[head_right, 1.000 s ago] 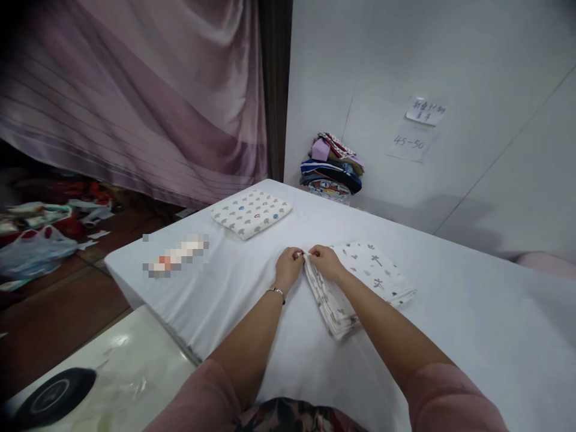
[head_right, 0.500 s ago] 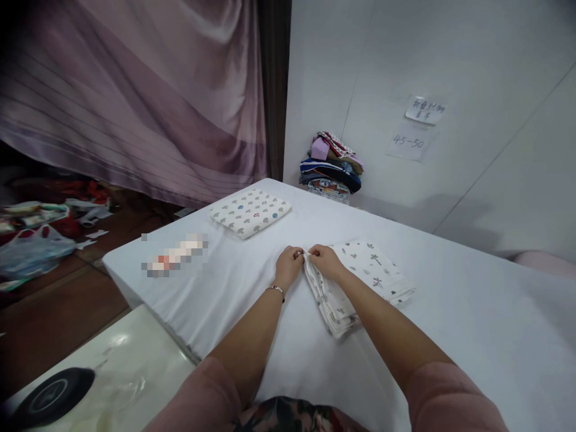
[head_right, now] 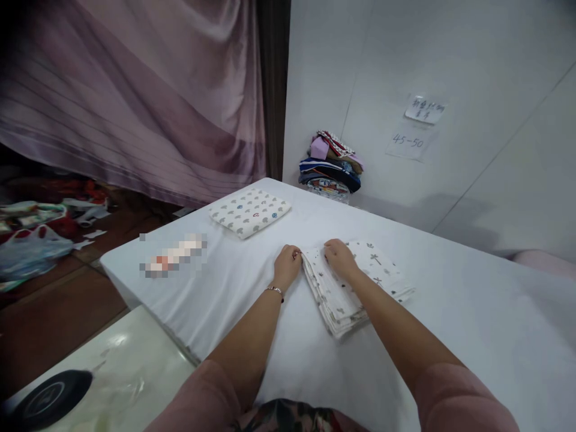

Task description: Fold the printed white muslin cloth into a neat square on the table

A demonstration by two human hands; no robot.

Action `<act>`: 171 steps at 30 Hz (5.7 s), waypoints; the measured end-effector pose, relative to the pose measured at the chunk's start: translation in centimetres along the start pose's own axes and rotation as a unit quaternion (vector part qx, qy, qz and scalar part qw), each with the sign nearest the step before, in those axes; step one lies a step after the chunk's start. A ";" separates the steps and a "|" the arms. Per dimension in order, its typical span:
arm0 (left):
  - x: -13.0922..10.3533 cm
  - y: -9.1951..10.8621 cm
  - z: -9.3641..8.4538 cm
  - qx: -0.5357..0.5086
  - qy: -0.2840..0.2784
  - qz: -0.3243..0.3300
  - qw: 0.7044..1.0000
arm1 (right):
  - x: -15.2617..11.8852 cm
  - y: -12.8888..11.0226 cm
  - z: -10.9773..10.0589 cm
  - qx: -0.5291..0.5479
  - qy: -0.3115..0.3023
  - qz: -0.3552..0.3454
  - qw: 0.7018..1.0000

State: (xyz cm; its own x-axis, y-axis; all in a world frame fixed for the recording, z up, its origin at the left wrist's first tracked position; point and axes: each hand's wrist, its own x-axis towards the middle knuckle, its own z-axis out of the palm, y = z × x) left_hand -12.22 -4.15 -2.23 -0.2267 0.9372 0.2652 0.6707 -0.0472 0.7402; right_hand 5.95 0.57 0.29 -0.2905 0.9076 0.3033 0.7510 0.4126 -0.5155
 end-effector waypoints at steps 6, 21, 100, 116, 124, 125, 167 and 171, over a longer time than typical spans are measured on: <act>-0.2 0.2 0.0 0.004 -0.007 0.009 1.000 | 0.6 5.9 -3.5 -0.204 0.042 0.148 0.967; 0.2 0.1 0.3 0.013 -0.033 0.005 0.999 | 0.2 10.2 -5.6 -0.242 -0.073 0.304 0.918; -10.0 8.8 -0.1 -0.044 -0.195 0.245 0.949 | -17.9 -0.5 -3.0 0.195 0.102 0.084 0.972; -11.5 7.9 0.7 -0.125 -0.149 0.209 0.958 | -18.2 -0.7 -3.7 0.132 0.058 0.049 0.988; -12.2 6.2 0.3 -0.153 -0.178 0.007 0.972 | -18.0 -0.6 -3.9 0.059 0.107 0.016 0.992; -12.3 6.2 0.4 -0.158 -0.186 0.000 0.970 | -17.9 -0.6 -3.9 0.046 0.111 0.007 0.993; -12.8 6.6 1.5 -0.177 -0.232 -0.080 0.953 | -17.4 -0.7 -3.4 -0.011 -0.013 -0.049 0.999; -12.7 6.6 1.7 -0.163 -0.224 -0.072 0.958 | -17.3 -0.9 -3.1 -0.024 0.001 -0.039 0.999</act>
State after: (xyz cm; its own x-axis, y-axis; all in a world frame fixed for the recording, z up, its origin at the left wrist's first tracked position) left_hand -3.70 -15.81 -1.77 0.0745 0.9930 -0.0912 0.3829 0.0560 0.9221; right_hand 12.09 -15.74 -2.03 -0.3487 0.8721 0.3433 0.7529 0.4788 -0.4516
